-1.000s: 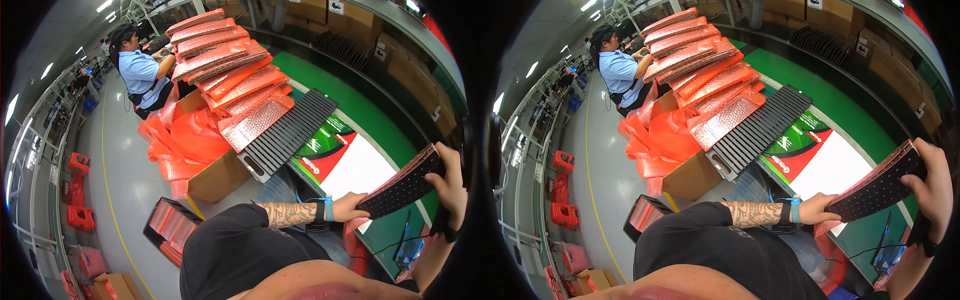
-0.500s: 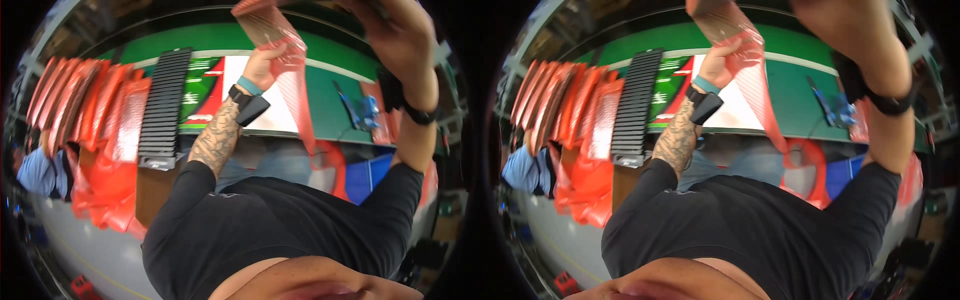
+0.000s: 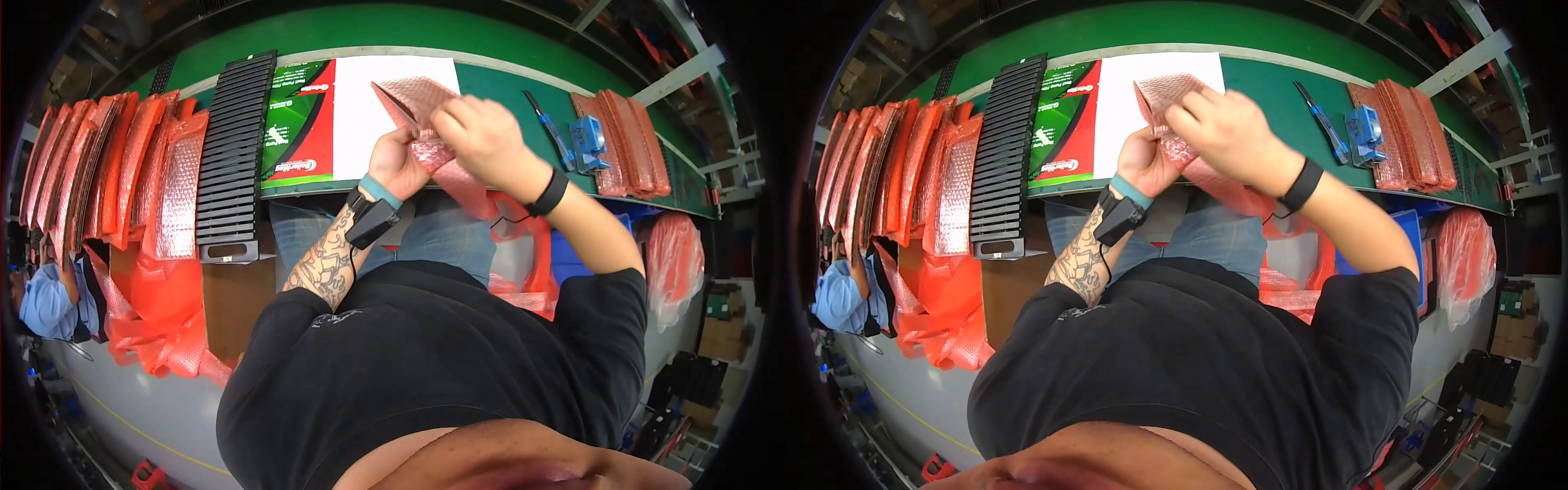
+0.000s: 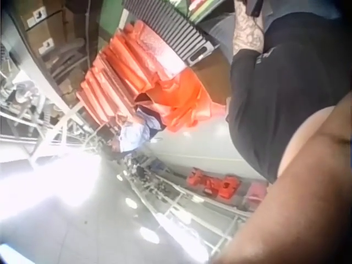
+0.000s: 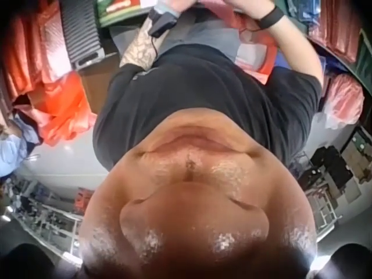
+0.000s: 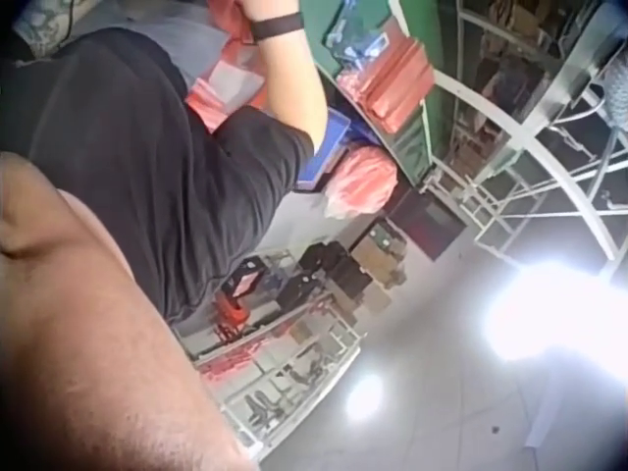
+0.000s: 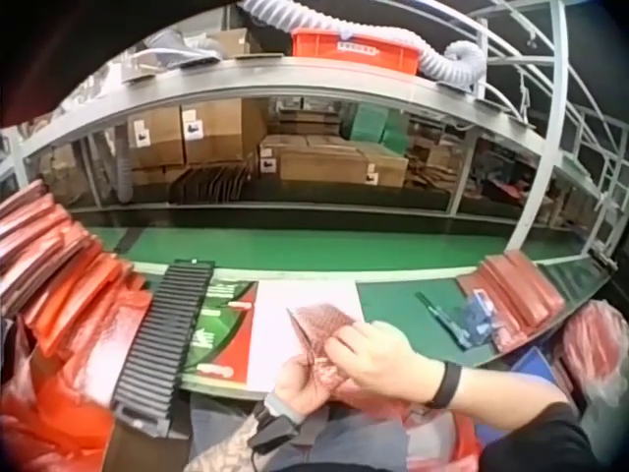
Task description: The person removes a circuit board from a bubble wrap sleeve, places the board on a rack, and then slides a new board into a sleeve and secures it with tape.
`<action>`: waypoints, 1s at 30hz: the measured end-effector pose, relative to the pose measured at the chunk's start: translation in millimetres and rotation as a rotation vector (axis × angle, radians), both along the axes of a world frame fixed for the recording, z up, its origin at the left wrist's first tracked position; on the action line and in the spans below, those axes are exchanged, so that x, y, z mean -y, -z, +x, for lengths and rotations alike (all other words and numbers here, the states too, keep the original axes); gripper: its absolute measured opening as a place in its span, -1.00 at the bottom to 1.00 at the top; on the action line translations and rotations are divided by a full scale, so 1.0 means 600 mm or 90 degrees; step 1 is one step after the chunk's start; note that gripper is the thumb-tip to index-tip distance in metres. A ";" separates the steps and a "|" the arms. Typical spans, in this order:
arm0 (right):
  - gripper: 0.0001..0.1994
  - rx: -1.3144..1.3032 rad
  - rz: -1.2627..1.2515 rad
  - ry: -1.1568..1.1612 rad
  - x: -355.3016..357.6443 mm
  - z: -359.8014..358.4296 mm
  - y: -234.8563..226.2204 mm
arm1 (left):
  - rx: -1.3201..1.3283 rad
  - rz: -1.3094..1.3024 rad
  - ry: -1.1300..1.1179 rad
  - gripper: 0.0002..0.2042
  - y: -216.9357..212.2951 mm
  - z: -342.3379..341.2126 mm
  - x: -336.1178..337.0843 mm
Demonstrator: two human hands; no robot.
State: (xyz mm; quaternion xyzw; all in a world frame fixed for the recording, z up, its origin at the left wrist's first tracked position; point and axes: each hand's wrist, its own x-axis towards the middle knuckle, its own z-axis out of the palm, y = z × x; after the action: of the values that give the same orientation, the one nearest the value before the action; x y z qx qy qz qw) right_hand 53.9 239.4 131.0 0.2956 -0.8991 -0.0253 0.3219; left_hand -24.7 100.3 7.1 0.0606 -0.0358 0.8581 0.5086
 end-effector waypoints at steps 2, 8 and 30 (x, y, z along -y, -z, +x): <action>-0.69 0.088 -0.008 0.078 0.027 0.021 0.028 | 0.057 0.070 0.033 -0.53 0.012 0.014 0.019; -0.55 0.194 -0.082 0.145 0.038 0.041 0.088 | 0.032 -0.058 0.005 -0.47 0.002 0.034 0.050; -0.63 0.697 -0.293 -0.051 -0.085 -0.131 -0.049 | -0.091 -0.506 -0.132 -0.70 -0.005 -0.002 0.115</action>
State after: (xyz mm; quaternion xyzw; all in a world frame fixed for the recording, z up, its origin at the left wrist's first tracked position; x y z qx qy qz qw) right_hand -24.7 290.3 160.6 0.2220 -0.9049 0.3382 -0.1321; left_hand -25.6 31.1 10.3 -0.0779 0.3399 0.8454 0.4047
